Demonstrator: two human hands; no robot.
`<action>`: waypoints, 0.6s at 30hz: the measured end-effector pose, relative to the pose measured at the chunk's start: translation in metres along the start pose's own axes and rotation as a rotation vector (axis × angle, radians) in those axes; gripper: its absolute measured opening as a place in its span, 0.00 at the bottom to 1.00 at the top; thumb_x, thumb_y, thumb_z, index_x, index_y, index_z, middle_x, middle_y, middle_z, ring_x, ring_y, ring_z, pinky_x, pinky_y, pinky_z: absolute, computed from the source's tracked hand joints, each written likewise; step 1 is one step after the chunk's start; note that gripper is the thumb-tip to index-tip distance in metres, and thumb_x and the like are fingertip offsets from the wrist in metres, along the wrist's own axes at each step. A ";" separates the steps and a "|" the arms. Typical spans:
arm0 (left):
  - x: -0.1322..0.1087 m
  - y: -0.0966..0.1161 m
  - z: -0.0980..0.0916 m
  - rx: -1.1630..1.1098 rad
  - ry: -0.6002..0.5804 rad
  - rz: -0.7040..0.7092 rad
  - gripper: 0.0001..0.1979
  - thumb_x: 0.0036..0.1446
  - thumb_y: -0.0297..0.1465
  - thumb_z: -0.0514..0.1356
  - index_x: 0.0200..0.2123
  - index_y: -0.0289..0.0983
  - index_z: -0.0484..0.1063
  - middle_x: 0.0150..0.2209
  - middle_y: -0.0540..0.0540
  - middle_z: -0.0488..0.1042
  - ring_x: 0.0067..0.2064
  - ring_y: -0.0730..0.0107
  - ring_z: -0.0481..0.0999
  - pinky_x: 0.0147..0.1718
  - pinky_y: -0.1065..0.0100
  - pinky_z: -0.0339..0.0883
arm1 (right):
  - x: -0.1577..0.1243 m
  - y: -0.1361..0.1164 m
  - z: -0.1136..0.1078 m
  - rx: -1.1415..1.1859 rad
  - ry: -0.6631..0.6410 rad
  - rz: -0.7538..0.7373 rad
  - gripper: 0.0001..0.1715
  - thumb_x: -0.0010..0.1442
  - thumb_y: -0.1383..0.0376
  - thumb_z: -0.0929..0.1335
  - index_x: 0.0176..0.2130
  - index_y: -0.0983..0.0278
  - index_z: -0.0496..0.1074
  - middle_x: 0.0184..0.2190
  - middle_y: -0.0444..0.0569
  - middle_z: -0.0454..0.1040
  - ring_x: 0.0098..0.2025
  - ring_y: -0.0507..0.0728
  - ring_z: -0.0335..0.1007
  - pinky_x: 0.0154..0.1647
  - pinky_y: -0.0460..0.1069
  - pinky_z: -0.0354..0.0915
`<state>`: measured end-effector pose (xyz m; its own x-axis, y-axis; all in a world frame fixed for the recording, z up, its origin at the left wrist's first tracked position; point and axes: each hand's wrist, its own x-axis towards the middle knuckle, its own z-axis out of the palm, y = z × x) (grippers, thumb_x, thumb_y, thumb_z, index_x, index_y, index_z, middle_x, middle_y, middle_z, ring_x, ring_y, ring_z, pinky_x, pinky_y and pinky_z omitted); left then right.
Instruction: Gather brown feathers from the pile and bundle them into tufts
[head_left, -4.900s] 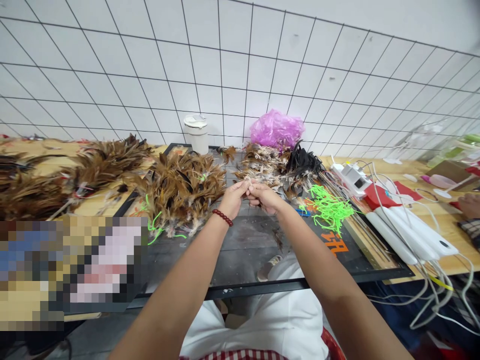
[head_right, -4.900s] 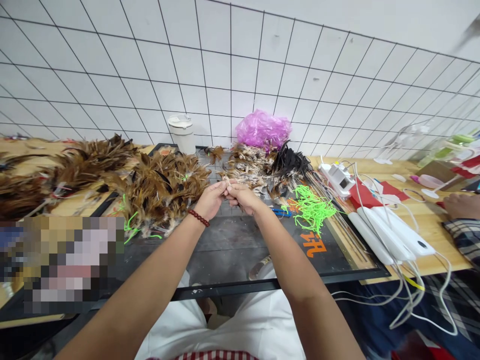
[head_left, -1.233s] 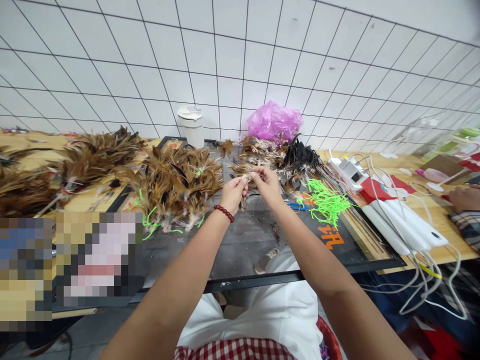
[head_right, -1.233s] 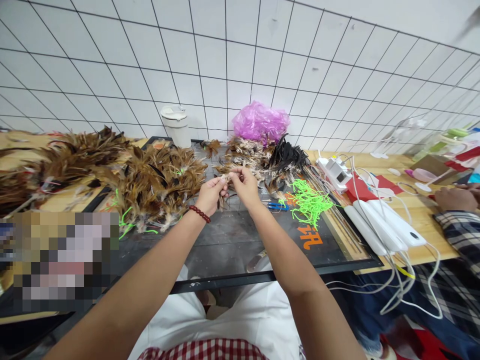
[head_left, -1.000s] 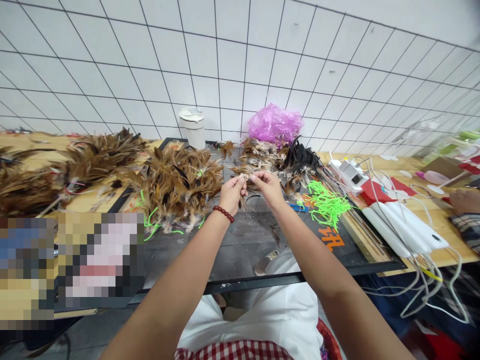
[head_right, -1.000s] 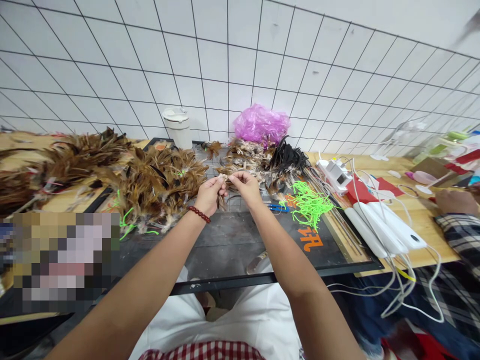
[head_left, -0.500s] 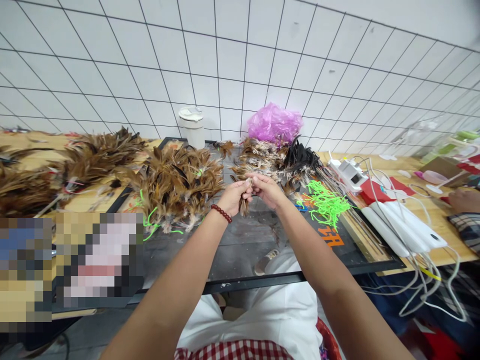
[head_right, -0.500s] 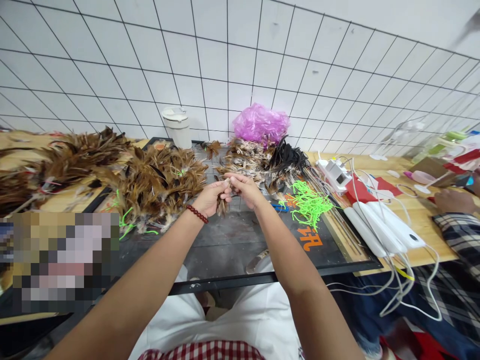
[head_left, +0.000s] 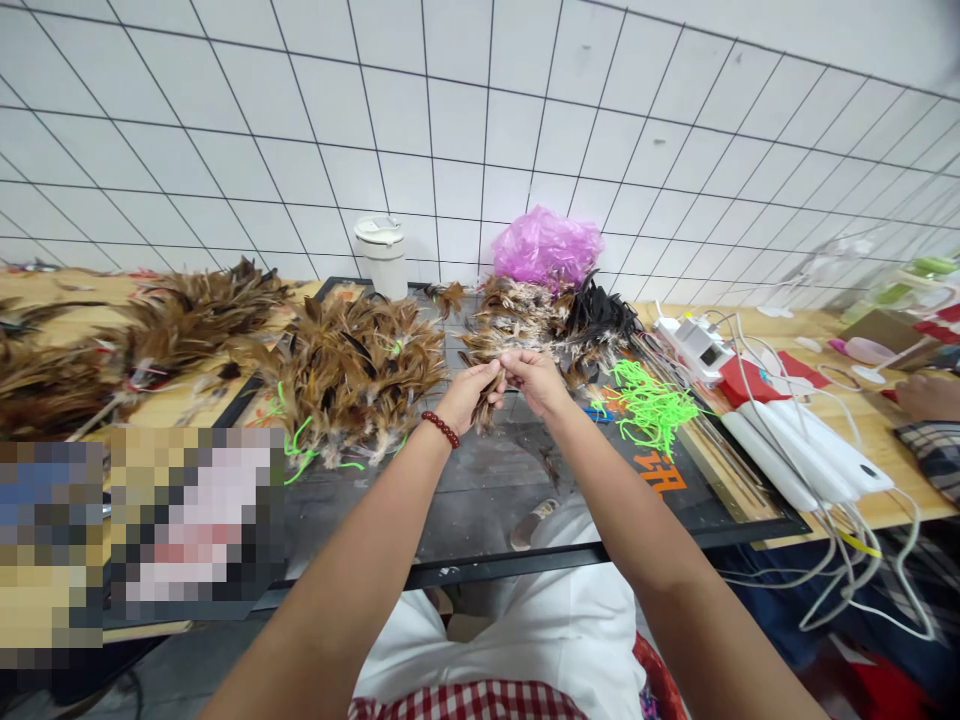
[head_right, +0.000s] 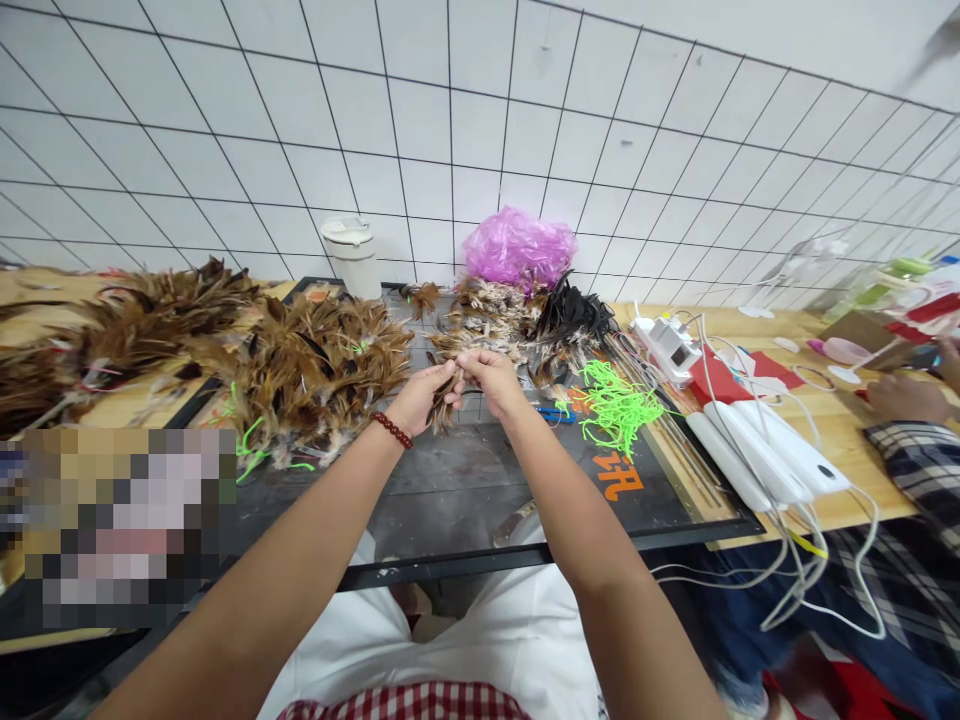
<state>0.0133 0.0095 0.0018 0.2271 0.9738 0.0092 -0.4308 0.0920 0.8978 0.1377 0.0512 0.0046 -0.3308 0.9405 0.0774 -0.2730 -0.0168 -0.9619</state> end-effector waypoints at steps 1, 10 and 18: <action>0.000 0.000 0.000 0.028 0.022 0.006 0.15 0.50 0.38 0.64 0.23 0.33 0.66 0.21 0.52 0.63 0.19 0.83 0.58 0.19 0.74 0.61 | 0.000 0.001 0.001 -0.014 0.006 -0.007 0.21 0.39 0.53 0.76 0.23 0.65 0.69 0.15 0.39 0.65 0.18 0.48 0.63 0.23 0.46 0.59; 0.003 -0.001 0.000 -0.015 0.138 0.052 0.14 0.47 0.37 0.66 0.25 0.33 0.68 0.19 0.54 0.60 0.17 0.85 0.53 0.17 0.76 0.57 | 0.005 0.009 -0.004 -0.345 -0.005 -0.316 0.23 0.55 0.48 0.65 0.41 0.60 0.76 0.31 0.45 0.70 0.31 0.51 0.63 0.34 0.48 0.62; 0.005 -0.003 0.002 -0.026 0.162 0.099 0.14 0.48 0.38 0.65 0.27 0.33 0.68 0.20 0.55 0.60 0.18 0.84 0.54 0.18 0.76 0.58 | 0.003 0.009 -0.009 -0.447 -0.007 -0.399 0.23 0.59 0.52 0.64 0.50 0.56 0.73 0.42 0.49 0.69 0.40 0.54 0.66 0.45 0.53 0.64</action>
<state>0.0172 0.0133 0.0001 0.0398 0.9989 0.0242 -0.4671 -0.0028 0.8842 0.1421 0.0571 -0.0059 -0.2875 0.8426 0.4553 0.0286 0.4827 -0.8753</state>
